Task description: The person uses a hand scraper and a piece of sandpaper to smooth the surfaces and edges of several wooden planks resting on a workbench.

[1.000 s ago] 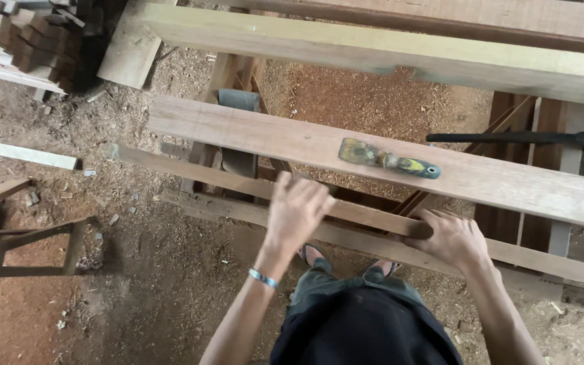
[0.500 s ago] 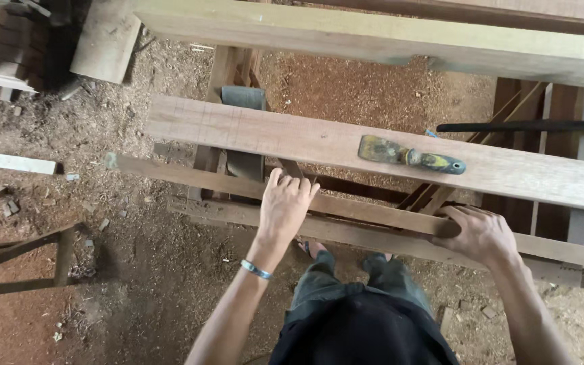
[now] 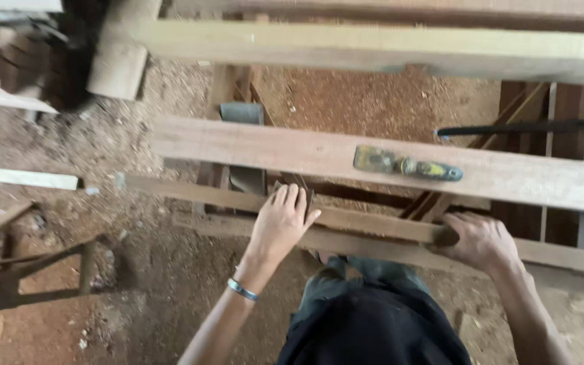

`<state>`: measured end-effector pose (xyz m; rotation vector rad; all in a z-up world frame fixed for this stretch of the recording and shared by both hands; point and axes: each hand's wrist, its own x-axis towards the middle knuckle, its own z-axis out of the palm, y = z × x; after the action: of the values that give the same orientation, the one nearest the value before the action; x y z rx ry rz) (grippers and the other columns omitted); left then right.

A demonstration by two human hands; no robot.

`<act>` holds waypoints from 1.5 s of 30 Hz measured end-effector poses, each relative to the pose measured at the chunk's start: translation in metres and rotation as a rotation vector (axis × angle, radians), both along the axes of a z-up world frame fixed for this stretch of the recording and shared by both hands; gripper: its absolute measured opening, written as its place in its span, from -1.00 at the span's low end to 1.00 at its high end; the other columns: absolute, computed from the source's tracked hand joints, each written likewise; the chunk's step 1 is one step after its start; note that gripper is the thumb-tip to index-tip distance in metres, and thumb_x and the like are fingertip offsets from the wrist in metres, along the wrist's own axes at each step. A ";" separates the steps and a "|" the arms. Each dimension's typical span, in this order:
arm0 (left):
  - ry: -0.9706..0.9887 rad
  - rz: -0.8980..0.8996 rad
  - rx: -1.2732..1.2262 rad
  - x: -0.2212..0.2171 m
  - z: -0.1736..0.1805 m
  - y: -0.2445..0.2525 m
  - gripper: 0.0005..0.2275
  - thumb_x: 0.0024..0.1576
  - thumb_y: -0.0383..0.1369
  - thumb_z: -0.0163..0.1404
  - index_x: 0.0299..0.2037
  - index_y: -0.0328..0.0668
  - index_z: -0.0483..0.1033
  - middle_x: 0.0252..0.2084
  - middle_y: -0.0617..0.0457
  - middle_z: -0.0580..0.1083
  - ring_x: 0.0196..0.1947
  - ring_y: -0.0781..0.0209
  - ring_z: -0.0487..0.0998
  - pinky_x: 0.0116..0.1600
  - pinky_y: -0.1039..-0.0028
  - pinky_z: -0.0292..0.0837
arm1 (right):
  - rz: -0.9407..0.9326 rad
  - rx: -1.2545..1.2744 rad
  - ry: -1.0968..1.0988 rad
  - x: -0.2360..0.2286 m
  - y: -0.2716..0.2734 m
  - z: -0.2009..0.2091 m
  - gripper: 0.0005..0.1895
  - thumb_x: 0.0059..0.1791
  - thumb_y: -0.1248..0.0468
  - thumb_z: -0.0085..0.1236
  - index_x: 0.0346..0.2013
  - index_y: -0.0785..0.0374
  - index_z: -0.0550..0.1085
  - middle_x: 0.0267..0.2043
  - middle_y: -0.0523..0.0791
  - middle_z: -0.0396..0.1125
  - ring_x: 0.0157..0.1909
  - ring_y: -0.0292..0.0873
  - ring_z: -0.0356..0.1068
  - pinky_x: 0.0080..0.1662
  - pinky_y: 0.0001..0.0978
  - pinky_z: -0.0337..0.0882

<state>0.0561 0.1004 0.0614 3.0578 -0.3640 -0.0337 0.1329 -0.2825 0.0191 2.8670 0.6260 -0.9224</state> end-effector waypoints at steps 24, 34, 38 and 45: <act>0.067 0.049 -0.267 0.008 -0.012 -0.076 -0.66 0.30 -0.08 -0.09 0.00 -0.16 0.59 -0.02 -0.05 0.60 0.07 0.08 0.57 0.26 0.23 0.39 | -0.021 0.127 0.146 0.012 -0.007 0.022 -0.15 -0.26 -0.44 0.10 0.15 -0.05 0.44 0.16 -0.20 0.41 0.34 -0.16 0.31 0.30 -0.26 0.38; 0.461 0.559 -0.046 0.018 -0.020 -0.056 -0.64 0.30 -0.02 -0.18 -0.16 0.02 0.64 -0.23 0.10 0.62 -0.11 0.21 0.62 0.07 0.42 0.56 | 0.004 0.184 0.164 0.012 -0.014 0.011 -0.08 -0.24 -0.44 0.13 0.25 -0.03 0.38 0.23 -0.12 0.33 0.37 -0.08 0.25 0.33 -0.17 0.31; -0.018 0.165 -0.274 0.001 -0.021 -0.081 -0.66 0.36 -0.14 -0.12 -0.10 -0.18 0.66 -0.02 -0.02 0.63 0.03 0.10 0.64 0.24 0.23 0.47 | -0.002 0.136 0.233 0.015 -0.011 0.012 -0.06 -0.22 -0.47 0.07 0.28 -0.04 0.34 0.31 -0.16 0.27 0.42 -0.12 0.18 0.35 -0.15 0.27; -0.024 0.370 -0.241 0.020 -0.002 -0.049 -0.71 0.38 -0.21 -0.14 -0.07 -0.15 0.65 0.02 -0.04 0.61 0.10 0.05 0.61 0.29 0.27 0.47 | 0.027 0.111 0.290 0.022 -0.010 0.010 -0.03 -0.19 -0.51 0.04 0.34 -0.07 0.27 0.41 -0.10 0.17 0.39 -0.05 0.14 0.29 -0.07 0.23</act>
<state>0.0760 0.0517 0.0591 2.8349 0.1867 0.0601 0.1549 -0.2920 0.0289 2.8328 0.7587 -1.3541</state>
